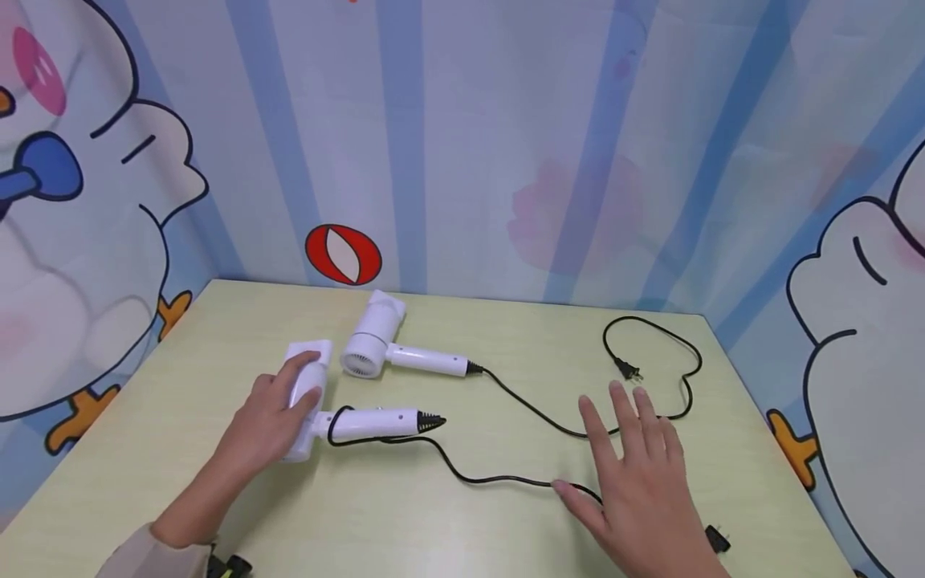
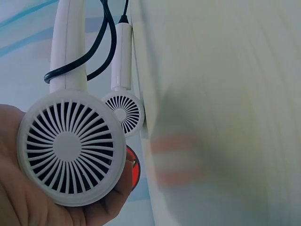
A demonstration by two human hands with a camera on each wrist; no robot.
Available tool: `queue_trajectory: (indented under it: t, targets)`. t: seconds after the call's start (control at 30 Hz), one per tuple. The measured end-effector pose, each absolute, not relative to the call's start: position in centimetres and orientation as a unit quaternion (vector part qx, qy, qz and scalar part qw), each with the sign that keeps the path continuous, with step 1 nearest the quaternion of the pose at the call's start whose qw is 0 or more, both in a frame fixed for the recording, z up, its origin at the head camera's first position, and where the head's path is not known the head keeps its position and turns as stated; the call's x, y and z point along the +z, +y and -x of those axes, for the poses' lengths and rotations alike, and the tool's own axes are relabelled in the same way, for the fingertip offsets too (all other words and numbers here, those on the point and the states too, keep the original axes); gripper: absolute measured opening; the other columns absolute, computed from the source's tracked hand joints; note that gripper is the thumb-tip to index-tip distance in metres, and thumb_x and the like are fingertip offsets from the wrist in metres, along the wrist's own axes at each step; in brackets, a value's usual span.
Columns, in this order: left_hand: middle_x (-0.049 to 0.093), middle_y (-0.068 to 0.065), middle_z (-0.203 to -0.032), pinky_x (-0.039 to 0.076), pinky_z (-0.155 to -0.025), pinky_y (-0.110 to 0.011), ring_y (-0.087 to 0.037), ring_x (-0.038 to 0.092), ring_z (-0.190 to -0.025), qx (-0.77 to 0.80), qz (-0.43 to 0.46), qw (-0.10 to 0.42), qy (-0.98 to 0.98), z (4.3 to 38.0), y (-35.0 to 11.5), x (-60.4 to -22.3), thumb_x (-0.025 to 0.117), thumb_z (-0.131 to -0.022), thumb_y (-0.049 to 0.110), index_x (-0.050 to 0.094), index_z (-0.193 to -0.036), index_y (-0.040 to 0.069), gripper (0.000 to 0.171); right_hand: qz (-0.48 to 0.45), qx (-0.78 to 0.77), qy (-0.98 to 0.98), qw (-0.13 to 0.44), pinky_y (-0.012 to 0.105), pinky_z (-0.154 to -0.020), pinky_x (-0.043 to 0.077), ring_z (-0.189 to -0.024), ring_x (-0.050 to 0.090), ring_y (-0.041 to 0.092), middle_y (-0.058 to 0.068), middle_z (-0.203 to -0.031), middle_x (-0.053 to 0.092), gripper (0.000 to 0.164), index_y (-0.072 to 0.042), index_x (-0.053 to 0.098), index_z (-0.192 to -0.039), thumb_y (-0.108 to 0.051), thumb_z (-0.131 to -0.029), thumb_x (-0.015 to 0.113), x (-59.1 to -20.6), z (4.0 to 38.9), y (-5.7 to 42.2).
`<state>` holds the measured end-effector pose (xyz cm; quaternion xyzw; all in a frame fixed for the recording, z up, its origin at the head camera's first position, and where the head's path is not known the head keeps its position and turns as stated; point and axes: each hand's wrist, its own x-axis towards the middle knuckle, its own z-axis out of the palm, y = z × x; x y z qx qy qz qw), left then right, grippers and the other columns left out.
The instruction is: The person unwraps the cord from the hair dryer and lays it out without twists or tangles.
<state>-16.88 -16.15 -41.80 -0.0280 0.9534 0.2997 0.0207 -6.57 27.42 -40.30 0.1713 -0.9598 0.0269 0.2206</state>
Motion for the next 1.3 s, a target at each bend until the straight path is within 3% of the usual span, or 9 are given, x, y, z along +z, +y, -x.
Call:
queue_trajectory:
  t: [0.1,0.23,0.37,0.6,0.77,1.0,1.17,1.3]
  targets:
    - [0.040,-0.029,-0.137,0.047,-0.063,-0.041,-0.041,0.060,-0.088,0.293,0.028,0.019,0.956,16.9,-16.0,-41.7,0.049,-0.104,0.040,0.028,-0.158,0.035,0.059,-0.181,0.039,-0.954,0.236,0.068,-0.115,0.009,-0.155,0.001,0.042,0.017,-0.169,0.005,0.093,-0.019,0.017,-0.164,-0.078,-0.095,0.034,-39.6,6.7,25.5]
    - [0.040,-0.029,-0.136,0.047,-0.063,-0.040,-0.040,0.060,-0.086,0.287,0.028,0.015,0.957,16.8,-16.0,-41.6,0.049,-0.104,0.039,0.028,-0.158,0.034,0.059,-0.187,0.043,-0.949,0.248,0.064,-0.119,-0.001,-0.155,-0.003,0.041,0.016,-0.170,0.001,0.095,-0.019,0.013,-0.164,-0.081,-0.094,0.026,-38.8,7.0,23.9]
    - [0.040,-0.029,-0.136,0.047,-0.062,-0.040,-0.039,0.060,-0.086,0.283,0.029,0.012,0.959,16.8,-15.9,-41.6,0.049,-0.104,0.040,0.028,-0.158,0.034,0.059,-0.193,0.044,-0.949,0.247,0.064,-0.118,0.003,-0.155,-0.002,0.041,0.015,-0.170,0.000,0.095,-0.018,0.014,-0.164,-0.080,-0.094,0.030,-38.3,7.5,23.1]
    - [0.041,-0.029,-0.135,0.047,-0.062,-0.040,-0.039,0.060,-0.086,0.284,0.025,0.007,0.958,16.7,-15.8,-41.5,0.049,-0.104,0.040,0.029,-0.158,0.033,0.058,-0.199,0.050,-0.956,0.212,0.065,-0.114,0.016,-0.156,0.001,0.038,0.015,-0.170,0.006,0.093,-0.018,0.016,-0.164,-0.071,-0.094,0.048,-39.4,8.8,22.4]
    - [0.042,-0.029,-0.135,0.047,-0.062,-0.040,-0.039,0.060,-0.086,0.285,0.024,0.007,0.958,16.7,-15.7,-41.5,0.050,-0.104,0.040,0.030,-0.157,0.033,0.058,-0.198,0.041,-0.967,0.155,0.064,-0.112,0.024,-0.153,0.014,0.043,0.017,-0.167,0.018,0.091,-0.017,0.019,-0.163,-0.068,-0.095,0.051,-40.9,9.8,21.4]
    - [0.041,-0.028,-0.135,0.047,-0.062,-0.040,-0.039,0.060,-0.086,0.284,0.025,0.005,0.958,16.7,-15.6,-41.6,0.049,-0.104,0.041,0.030,-0.157,0.034,0.058,-0.213,0.049,-0.971,0.092,0.059,-0.106,0.040,-0.141,0.041,0.043,0.022,-0.154,0.043,0.080,-0.013,0.038,-0.157,-0.062,-0.097,0.056,-43.0,10.6,20.0]
    - [0.041,-0.029,-0.136,0.047,-0.062,-0.040,-0.039,0.060,-0.085,0.284,0.022,0.006,0.959,16.7,-15.7,-41.7,0.049,-0.104,0.040,0.029,-0.158,0.033,0.058,-0.226,0.031,-0.971,0.064,0.050,-0.093,0.050,-0.121,0.058,0.033,0.018,-0.131,0.060,0.073,-0.009,0.049,-0.149,-0.060,-0.097,0.056,-43.9,10.8,19.4]
    - [0.041,-0.028,-0.136,0.047,-0.062,-0.040,-0.038,0.060,-0.086,0.285,0.024,0.006,0.958,16.7,-15.7,-41.9,0.049,-0.104,0.041,0.029,-0.158,0.033,0.058,-0.251,0.011,-0.966,0.055,0.040,-0.075,0.052,-0.097,0.061,0.025,0.010,-0.108,0.063,0.060,-0.007,0.060,-0.135,-0.053,-0.097,0.061,-44.3,11.0,19.2]
